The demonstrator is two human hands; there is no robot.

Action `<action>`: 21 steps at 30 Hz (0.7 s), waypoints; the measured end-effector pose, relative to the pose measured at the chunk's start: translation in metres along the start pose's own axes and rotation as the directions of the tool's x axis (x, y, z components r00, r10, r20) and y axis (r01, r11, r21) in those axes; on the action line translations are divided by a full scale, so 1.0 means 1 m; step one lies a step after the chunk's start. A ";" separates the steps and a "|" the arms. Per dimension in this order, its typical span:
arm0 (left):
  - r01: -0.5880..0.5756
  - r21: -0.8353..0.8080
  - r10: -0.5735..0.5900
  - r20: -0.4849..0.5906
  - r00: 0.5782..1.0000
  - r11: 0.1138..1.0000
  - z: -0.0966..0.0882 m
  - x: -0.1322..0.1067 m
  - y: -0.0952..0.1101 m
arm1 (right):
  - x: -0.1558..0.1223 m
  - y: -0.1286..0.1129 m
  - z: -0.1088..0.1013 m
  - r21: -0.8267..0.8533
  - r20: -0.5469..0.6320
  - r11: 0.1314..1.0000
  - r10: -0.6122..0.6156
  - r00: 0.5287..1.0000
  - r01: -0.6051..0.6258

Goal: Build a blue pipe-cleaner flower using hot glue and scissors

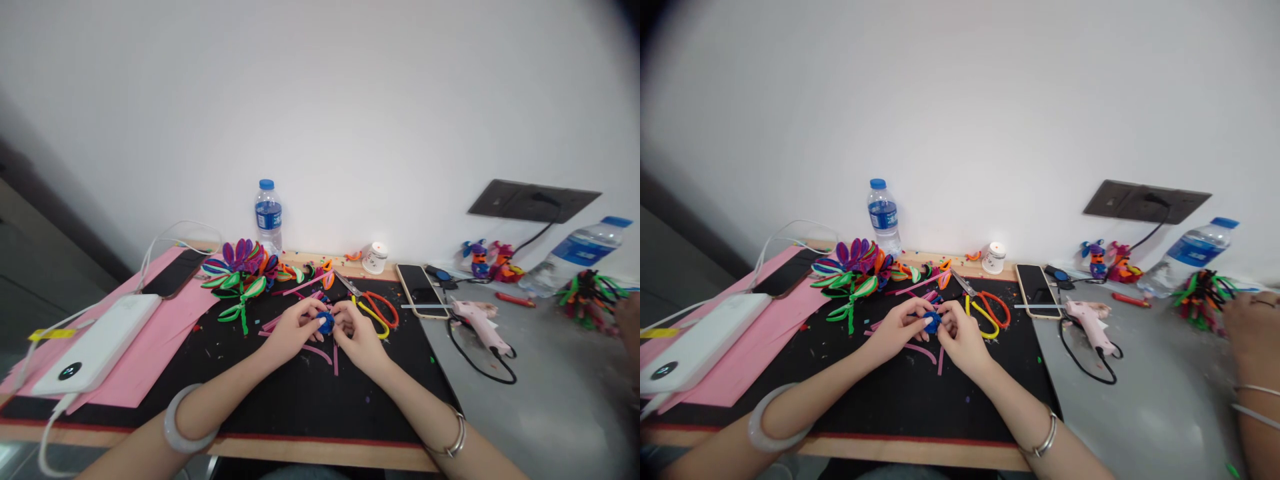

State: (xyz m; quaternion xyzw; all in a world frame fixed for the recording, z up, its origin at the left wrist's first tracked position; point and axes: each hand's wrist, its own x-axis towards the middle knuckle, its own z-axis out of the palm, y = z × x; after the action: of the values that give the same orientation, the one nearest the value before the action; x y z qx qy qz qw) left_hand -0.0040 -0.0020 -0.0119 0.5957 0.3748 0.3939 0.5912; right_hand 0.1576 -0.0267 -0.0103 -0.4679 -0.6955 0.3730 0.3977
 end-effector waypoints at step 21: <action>-0.022 -0.015 0.022 -0.002 1.000 1.000 0.000 0.000 0.001 | 0.000 -0.002 0.001 0.018 -0.040 1.000 0.001 0.999 0.000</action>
State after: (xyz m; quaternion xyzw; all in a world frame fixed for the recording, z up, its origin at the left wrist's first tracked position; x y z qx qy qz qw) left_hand -0.0044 -0.0023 -0.0108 0.5951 0.3658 0.4034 0.5910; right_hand 0.1563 -0.0274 -0.0089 -0.4719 -0.6839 0.3701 0.4155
